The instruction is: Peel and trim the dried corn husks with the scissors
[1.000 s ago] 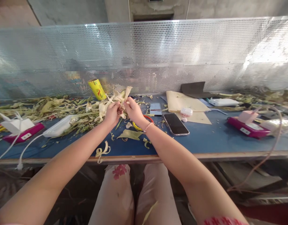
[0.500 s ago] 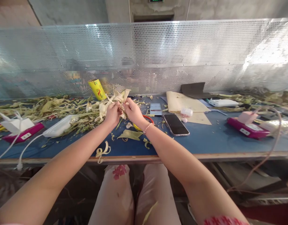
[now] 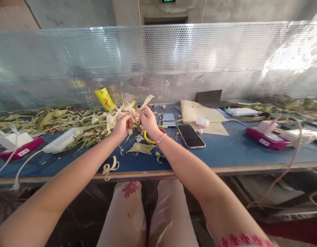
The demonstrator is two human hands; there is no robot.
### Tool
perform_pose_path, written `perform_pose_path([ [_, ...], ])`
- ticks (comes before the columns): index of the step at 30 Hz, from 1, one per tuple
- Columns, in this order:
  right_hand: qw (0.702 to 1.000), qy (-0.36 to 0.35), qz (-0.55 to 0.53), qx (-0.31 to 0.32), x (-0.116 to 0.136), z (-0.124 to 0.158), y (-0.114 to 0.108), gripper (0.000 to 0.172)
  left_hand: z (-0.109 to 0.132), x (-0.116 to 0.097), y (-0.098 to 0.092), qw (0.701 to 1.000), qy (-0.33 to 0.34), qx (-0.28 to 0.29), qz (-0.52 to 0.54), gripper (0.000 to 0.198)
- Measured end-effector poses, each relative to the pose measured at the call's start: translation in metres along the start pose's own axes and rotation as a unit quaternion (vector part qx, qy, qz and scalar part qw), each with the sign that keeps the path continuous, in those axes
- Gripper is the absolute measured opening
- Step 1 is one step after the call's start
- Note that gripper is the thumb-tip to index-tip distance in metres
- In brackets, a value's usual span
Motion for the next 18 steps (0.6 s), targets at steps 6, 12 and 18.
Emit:
perform_pose_path([
  [6, 0.999, -0.023, 0.037, -0.005, -0.002, -0.005, -0.009, 0.012, 0.006, 0.006, 0.009, 0.993, -0.098, 0.021, 0.057, 0.018],
  [12, 0.998, -0.037, 0.059, -0.005, -0.002, -0.003, -0.008, 0.011, 0.005, -0.002, 0.005, 0.999, -0.04, -0.01, 0.012, 0.01],
  [18, 0.997, -0.038, 0.062, -0.009, -0.004, -0.005, -0.007, 0.011, 0.005, -0.007, 0.003, 0.999, -0.006, -0.011, -0.039, 0.009],
])
Point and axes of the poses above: each hand's wrist, its own z-axis away from the middle knuckle, its own y-axis out of the palm, x = y × z, the point moved 6 cm from there along -z, towards the middle knuckle, and after that the axes turned 8 degrees about z, right-handed, at the moved point
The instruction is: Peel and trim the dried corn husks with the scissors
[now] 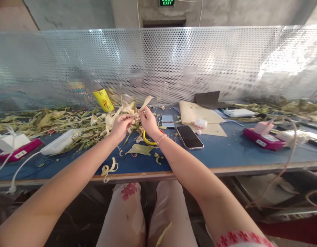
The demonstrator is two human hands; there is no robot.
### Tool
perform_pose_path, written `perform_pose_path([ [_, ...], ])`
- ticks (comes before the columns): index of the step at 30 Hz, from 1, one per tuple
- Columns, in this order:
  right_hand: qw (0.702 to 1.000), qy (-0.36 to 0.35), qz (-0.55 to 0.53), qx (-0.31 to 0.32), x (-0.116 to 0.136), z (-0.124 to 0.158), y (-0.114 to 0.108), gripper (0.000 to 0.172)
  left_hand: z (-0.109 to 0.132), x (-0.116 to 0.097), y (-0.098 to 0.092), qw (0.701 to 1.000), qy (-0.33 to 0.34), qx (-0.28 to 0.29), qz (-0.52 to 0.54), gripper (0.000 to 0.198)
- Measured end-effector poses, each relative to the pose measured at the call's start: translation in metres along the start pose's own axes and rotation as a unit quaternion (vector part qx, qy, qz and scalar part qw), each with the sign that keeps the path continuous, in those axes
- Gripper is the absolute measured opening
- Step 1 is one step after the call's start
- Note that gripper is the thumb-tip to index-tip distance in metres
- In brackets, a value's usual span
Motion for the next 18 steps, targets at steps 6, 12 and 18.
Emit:
perform_pose_path([
  [6, 0.999, -0.012, 0.031, -0.002, -0.002, -0.001, 0.0, 0.01, -0.005, 0.001, -0.005, 0.995, 0.066, 0.01, -0.068, 0.005],
  [12, 0.994, -0.044, 0.103, 0.014, -0.001, 0.0, 0.0, 0.01, -0.006, -0.003, -0.007, 0.967, 0.136, 0.036, -0.212, 0.009],
  [18, 0.995, -0.024, 0.085, 0.054, -0.003, -0.001, 0.002, 0.014, -0.001, -0.01, 0.003, 0.906, 0.251, 0.09, -0.329, 0.013],
])
Point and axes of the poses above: each hand's wrist, its own z-axis away from the middle knuckle, its own y-axis out of the palm, x = y × z, the point moved 6 cm from there along -z, towards the middle knuckle, and after that the axes turned 8 degrees about z, right-handed, at the moved point
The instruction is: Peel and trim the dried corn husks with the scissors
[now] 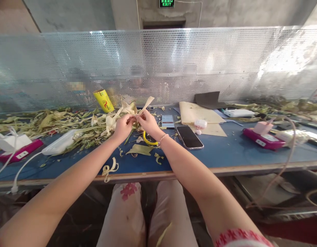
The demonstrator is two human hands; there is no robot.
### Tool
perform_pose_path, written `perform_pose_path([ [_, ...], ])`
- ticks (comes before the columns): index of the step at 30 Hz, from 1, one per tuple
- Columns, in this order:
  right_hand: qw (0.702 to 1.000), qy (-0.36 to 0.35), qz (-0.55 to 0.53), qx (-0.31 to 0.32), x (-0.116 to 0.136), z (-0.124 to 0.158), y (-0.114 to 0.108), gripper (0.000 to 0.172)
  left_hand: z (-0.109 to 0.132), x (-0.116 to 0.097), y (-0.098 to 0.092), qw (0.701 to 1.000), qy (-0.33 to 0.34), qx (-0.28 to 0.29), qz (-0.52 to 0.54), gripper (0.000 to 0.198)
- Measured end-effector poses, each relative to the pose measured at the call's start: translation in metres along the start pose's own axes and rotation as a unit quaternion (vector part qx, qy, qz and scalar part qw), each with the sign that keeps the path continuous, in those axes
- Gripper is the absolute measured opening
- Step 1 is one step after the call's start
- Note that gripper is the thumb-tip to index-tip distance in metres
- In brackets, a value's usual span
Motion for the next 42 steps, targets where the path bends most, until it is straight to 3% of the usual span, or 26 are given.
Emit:
perform_pose_path([
  [5, 0.995, -0.1, 0.008, 0.028, 0.012, 0.0, -0.004, 0.023, -0.002, -0.003, -0.002, 0.995, 0.082, 0.006, -0.054, 0.016],
  [7, 0.987, -0.146, 0.055, 0.035, 0.019, 0.001, -0.006, 0.017, -0.002, -0.007, -0.004, 0.992, 0.105, 0.009, -0.065, 0.012],
  [12, 0.972, -0.2, 0.12, -0.017, 0.03, 0.004, -0.014, 0.004, -0.001, -0.012, -0.01, 0.989, 0.125, -0.006, -0.076, 0.006],
  [20, 0.977, -0.186, 0.102, 0.009, 0.028, 0.002, -0.014, 0.007, -0.001, -0.016, -0.008, 0.979, 0.178, 0.026, -0.093, 0.009],
  [31, 0.988, -0.147, 0.028, 0.03, 0.035, 0.005, -0.015, 0.01, -0.001, -0.024, -0.008, 0.978, 0.191, 0.048, -0.064, 0.011],
  [36, 0.987, -0.152, 0.052, 0.012, 0.034, 0.004, -0.019, 0.008, -0.002, -0.024, -0.009, 0.984, 0.165, 0.049, -0.051, 0.011],
  [42, 0.99, -0.136, 0.045, 0.0, 0.026, 0.003, -0.021, 0.007, -0.004, -0.018, -0.009, 0.994, 0.076, 0.073, -0.011, 0.011],
])
Point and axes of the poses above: each hand's wrist, its own z-axis away from the middle knuckle, its own y-axis out of the palm, x = y × z, the point moved 6 cm from there along -z, towards the middle knuckle, and after that the axes turned 8 degrees about z, right-handed, at the moved point
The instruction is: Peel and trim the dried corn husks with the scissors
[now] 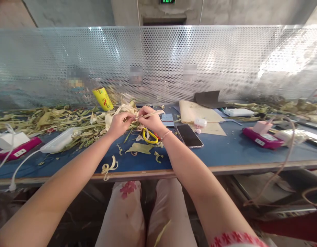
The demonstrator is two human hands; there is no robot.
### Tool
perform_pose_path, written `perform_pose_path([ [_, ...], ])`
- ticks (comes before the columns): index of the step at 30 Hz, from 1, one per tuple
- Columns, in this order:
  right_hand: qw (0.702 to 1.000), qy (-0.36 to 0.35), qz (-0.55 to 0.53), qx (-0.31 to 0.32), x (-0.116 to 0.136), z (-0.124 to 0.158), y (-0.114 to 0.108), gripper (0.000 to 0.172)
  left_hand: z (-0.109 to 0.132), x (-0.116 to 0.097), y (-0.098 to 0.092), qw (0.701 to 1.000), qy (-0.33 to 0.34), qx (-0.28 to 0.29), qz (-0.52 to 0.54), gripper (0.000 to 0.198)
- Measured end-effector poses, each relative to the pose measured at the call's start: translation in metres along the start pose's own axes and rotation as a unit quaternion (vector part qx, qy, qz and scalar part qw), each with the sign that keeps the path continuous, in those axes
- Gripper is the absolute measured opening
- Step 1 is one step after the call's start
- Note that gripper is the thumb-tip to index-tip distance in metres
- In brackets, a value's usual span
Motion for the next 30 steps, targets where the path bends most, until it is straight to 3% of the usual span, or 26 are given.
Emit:
perform_pose_path([
  [10, 0.994, 0.05, -0.091, -0.012, -0.01, 0.0, 0.006, 0.006, 0.001, 0.022, 0.002, 0.985, -0.115, 0.011, 0.13, 0.02],
  [15, 0.999, -0.033, 0.043, -0.008, 0.001, 0.002, 0.007, 0.01, 0.002, 0.018, 0.006, 0.989, -0.089, 0.075, 0.095, 0.014],
  [21, 0.991, -0.068, 0.119, 0.009, -0.001, 0.001, 0.009, 0.011, 0.0, 0.008, 0.007, 0.994, -0.099, 0.047, 0.019, 0.012],
  [25, 0.988, -0.078, 0.132, 0.016, 0.0, 0.002, 0.011, 0.01, 0.0, 0.017, 0.011, 0.985, -0.141, 0.053, 0.09, 0.013],
  [30, 0.99, -0.069, 0.122, 0.022, 0.002, 0.002, 0.012, 0.009, 0.004, 0.025, 0.014, 0.944, -0.236, 0.062, 0.224, 0.017],
])
Point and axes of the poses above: each hand's wrist, its own z-axis away from the middle knuckle, its own y-axis out of the palm, x = y × z, the point moved 6 cm from there along -z, towards the middle knuckle, and after that the axes turned 8 degrees about z, right-handed, at the moved point
